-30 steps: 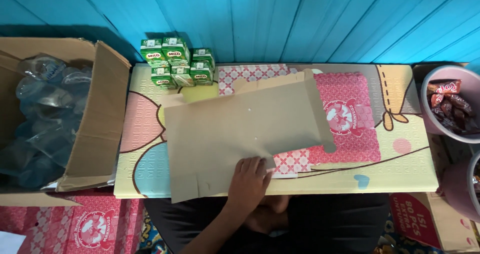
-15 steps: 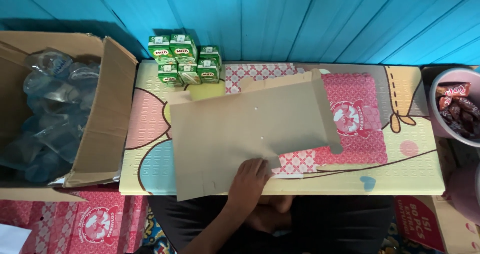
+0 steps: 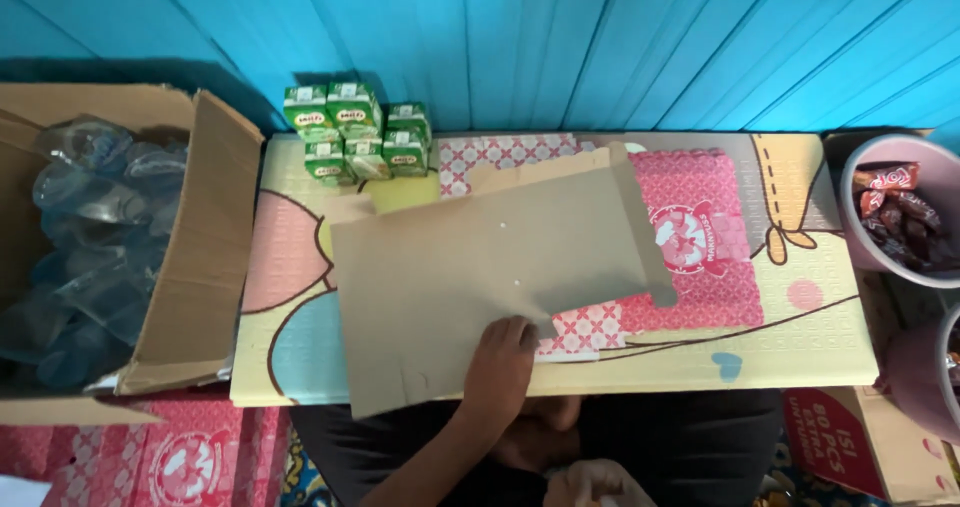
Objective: The person folds and assembles a decorative cardboard gift box on a table, pressing the base flat and folding the side walls and patterned flaps into place by hand. They work the box panels one at a time, turning the box over and pressing creases until the box holds its shape.
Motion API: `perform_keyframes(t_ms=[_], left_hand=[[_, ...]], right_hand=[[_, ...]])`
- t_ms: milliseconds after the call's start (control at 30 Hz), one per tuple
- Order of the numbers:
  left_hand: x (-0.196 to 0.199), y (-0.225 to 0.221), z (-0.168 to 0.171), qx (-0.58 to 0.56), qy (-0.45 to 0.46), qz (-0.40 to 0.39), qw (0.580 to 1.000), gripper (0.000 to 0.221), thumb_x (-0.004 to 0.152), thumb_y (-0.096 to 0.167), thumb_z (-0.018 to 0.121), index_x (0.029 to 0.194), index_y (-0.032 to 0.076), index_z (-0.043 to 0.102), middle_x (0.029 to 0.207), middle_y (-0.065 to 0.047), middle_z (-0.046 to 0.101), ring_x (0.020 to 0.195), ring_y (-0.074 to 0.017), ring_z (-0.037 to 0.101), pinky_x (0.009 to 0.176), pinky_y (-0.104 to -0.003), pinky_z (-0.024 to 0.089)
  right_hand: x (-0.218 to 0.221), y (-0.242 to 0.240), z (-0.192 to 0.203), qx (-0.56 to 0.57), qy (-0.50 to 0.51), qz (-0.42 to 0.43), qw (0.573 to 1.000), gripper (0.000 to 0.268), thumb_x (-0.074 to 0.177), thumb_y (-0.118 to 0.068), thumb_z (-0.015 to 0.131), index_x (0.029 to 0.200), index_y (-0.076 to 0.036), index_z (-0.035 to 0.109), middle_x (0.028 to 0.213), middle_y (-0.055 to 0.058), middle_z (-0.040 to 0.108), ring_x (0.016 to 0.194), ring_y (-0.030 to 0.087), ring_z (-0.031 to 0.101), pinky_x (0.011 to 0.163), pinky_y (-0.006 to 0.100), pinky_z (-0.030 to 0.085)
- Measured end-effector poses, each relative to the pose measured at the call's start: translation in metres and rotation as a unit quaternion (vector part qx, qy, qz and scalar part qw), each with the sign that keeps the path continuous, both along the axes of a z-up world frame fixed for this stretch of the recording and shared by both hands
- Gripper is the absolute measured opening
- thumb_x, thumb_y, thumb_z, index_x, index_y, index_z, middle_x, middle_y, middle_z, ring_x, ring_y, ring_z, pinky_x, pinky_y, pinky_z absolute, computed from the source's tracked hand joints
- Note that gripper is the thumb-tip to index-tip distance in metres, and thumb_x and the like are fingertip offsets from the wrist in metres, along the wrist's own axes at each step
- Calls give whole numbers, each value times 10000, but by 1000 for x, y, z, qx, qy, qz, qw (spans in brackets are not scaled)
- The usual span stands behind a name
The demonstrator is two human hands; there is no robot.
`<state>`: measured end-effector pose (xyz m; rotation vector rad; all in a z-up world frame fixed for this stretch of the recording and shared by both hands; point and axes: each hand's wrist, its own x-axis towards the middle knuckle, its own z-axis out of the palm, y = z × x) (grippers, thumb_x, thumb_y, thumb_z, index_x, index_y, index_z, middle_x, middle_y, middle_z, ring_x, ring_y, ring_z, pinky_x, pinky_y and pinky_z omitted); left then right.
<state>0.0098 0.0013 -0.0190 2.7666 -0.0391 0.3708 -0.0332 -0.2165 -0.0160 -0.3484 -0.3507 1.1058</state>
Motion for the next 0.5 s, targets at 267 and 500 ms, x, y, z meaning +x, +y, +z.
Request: perform_keyframes(t_ms=[267, 500], left_hand=[[11, -19, 6, -19, -34, -12, 999, 276, 837, 100, 625, 1101, 27, 652, 1125, -110, 616, 1008, -295, 602, 969, -400, 482], [27, -44, 9, -15, -27, -31, 999, 286, 827, 105, 579, 1100, 51, 640, 1032, -117, 613, 878, -293, 592, 841, -397, 498]], right_hand=[[21, -10, 20, 18, 72, -8, 997, 133, 963, -230, 693, 1030, -116, 687, 763, 3, 501, 658, 106, 402, 655, 286, 334], [45, 15, 109, 9, -68, -127, 989, 172, 931, -169, 762, 842, -51, 674, 730, 97, 569, 621, 203, 430, 589, 356, 328]])
